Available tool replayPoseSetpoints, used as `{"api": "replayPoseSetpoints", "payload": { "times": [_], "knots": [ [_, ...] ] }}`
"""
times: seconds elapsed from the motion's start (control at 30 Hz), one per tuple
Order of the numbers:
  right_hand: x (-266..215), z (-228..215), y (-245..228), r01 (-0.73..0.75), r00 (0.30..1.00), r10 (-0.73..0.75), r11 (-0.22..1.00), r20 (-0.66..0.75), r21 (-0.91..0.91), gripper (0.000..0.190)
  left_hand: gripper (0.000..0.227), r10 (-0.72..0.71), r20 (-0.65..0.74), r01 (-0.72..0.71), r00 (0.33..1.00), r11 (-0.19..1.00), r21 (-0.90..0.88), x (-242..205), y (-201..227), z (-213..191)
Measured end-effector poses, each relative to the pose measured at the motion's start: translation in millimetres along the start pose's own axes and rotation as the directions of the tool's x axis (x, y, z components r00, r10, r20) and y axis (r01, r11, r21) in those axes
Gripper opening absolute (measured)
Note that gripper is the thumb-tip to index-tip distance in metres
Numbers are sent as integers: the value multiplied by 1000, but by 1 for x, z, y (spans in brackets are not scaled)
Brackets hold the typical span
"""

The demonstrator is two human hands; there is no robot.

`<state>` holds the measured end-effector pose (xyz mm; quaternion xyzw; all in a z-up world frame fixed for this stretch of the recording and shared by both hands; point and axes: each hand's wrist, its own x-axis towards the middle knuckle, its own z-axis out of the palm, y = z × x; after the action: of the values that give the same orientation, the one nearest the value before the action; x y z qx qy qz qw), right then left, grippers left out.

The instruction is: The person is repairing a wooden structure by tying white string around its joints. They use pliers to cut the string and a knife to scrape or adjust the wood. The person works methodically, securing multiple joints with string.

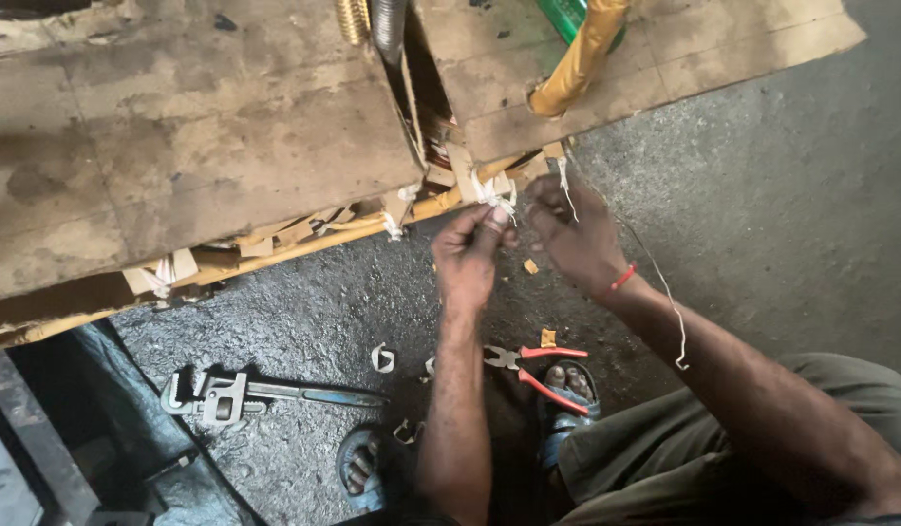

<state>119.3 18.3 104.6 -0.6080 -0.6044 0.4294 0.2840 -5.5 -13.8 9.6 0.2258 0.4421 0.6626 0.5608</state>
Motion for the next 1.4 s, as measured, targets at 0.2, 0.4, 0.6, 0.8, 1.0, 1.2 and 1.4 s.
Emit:
{"api": "replayPoseSetpoints", "payload": {
  "times": [0.2,0.4,0.6,0.8,1.0,1.2,1.4],
  "knots": [
    [9,-1,-3,-235,969,203,930,140,284,36,9,-138,180,150,974,987,-53,4,-9,-14],
    [5,0,0,-247,969,247,969,12,18,30,16,-71,-6,70,997,956,283,7,-14,-19],
    [-10,4,8,-118,992,128,934,8,-338,28,7,-112,-44,77,993,875,-477,2,-12,8],
    [-5,5,8,13,999,-18,987,31,160,29,6,-34,-122,0,992,964,-267,4,-3,15],
    [8,11,16,-213,971,153,901,183,378,25,4,-19,-278,-5,960,996,-85,10,-13,27],
    [7,23,9,-90,996,88,973,19,214,26,12,157,-377,-141,913,987,70,11,-23,34],
    [4,22,-2,-156,988,156,987,7,27,28,5,36,-210,-128,977,887,-444,8,-43,24]
  ]
}}
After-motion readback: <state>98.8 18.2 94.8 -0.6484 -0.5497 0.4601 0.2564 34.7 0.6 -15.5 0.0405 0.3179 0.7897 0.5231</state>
